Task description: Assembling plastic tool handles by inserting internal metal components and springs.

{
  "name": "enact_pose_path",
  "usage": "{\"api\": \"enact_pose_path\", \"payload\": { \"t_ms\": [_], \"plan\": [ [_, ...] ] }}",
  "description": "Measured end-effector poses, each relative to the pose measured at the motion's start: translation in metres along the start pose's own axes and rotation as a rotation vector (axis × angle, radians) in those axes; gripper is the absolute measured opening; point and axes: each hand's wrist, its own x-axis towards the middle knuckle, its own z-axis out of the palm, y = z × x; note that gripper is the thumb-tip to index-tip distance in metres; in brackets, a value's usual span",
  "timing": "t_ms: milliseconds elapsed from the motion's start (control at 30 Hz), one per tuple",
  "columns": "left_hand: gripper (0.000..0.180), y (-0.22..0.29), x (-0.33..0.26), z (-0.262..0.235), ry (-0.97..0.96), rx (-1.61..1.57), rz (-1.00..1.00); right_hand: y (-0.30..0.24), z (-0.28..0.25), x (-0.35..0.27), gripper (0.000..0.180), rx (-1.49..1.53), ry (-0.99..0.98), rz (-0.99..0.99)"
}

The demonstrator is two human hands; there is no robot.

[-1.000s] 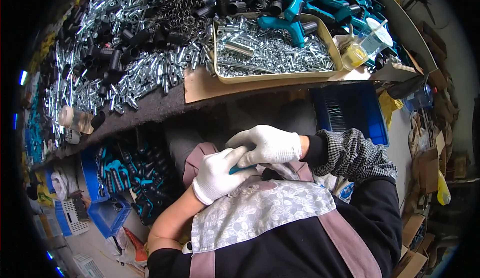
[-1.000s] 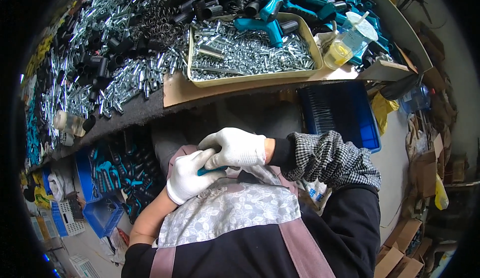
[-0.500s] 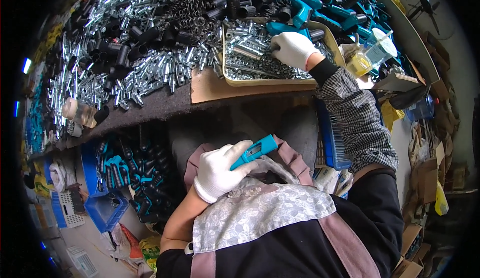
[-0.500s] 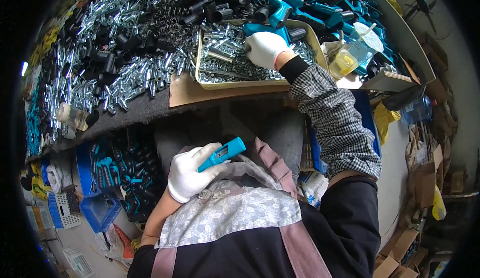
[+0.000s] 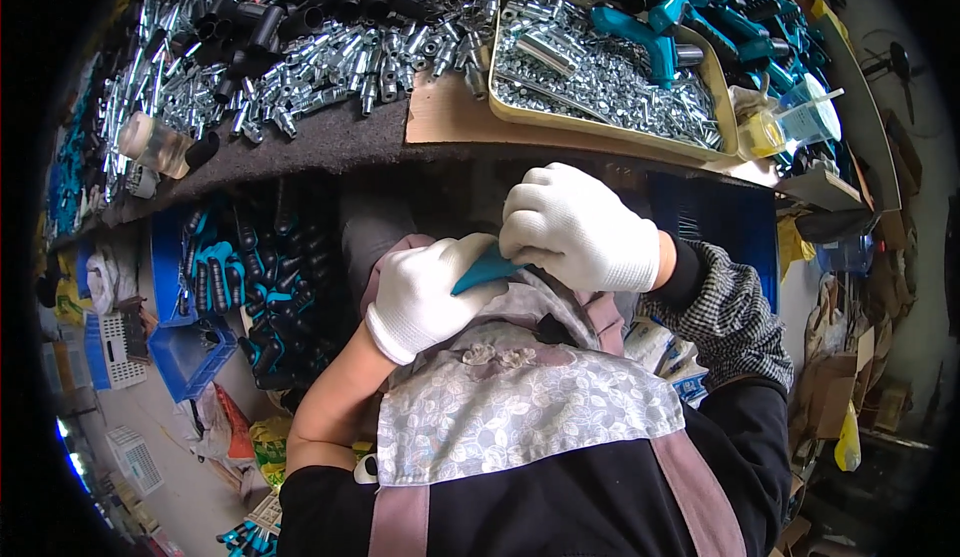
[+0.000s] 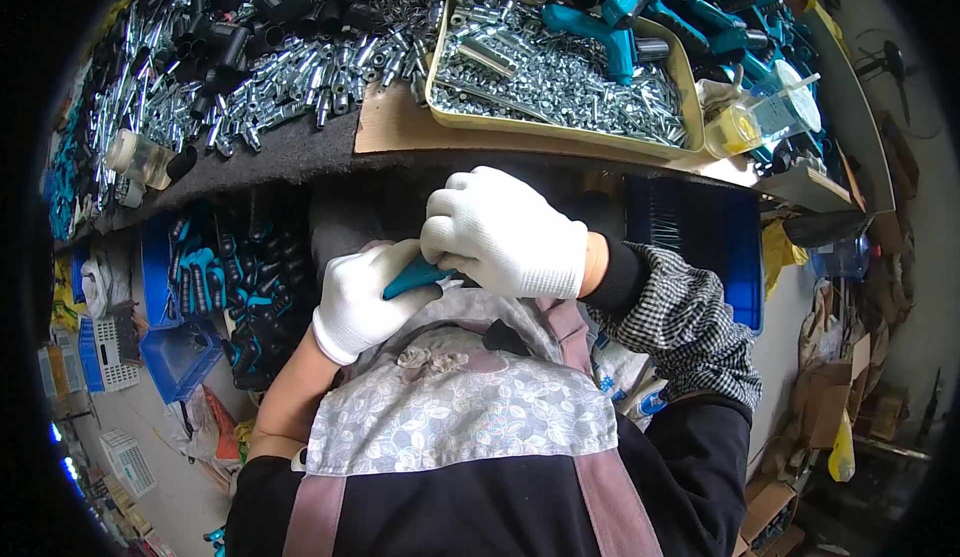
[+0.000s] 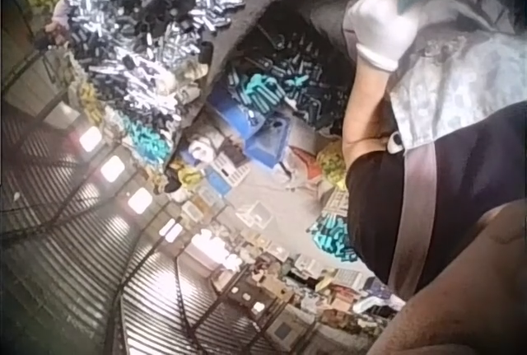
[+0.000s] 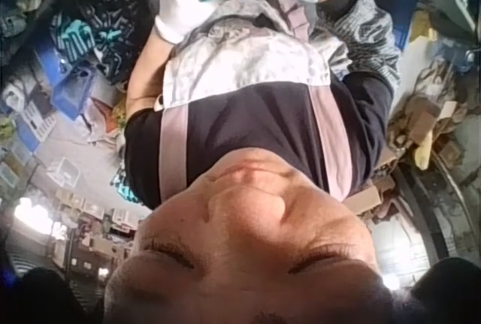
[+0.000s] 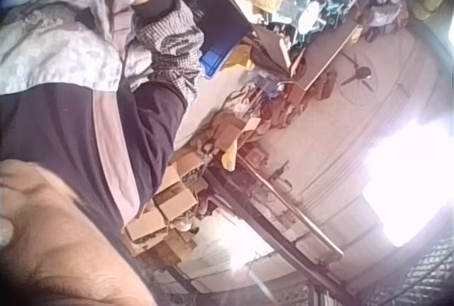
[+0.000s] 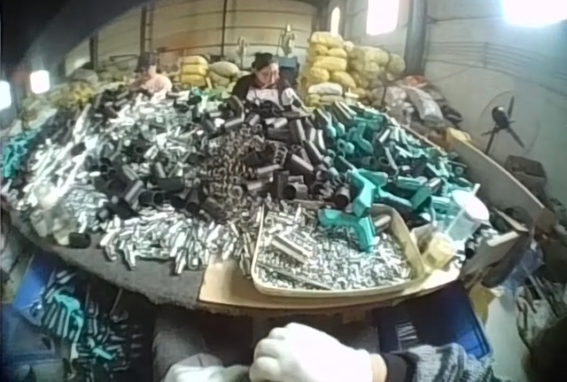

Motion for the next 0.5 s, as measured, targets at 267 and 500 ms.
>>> {"api": "enact_pose_path", "payload": {
  "t_ms": [267,500],
  "plan": [
    [0.04,0.001,-0.003,0.001,-0.031,0.002,-0.014,-0.037,0.015,0.005,0.022,-0.445,-0.162,0.103],
    [0.041,0.007,-0.005,-0.002,-0.061,0.009,0.002,-0.025,-0.002,-0.001,0.011,0.046,-0.153,0.309]
  ]
}}
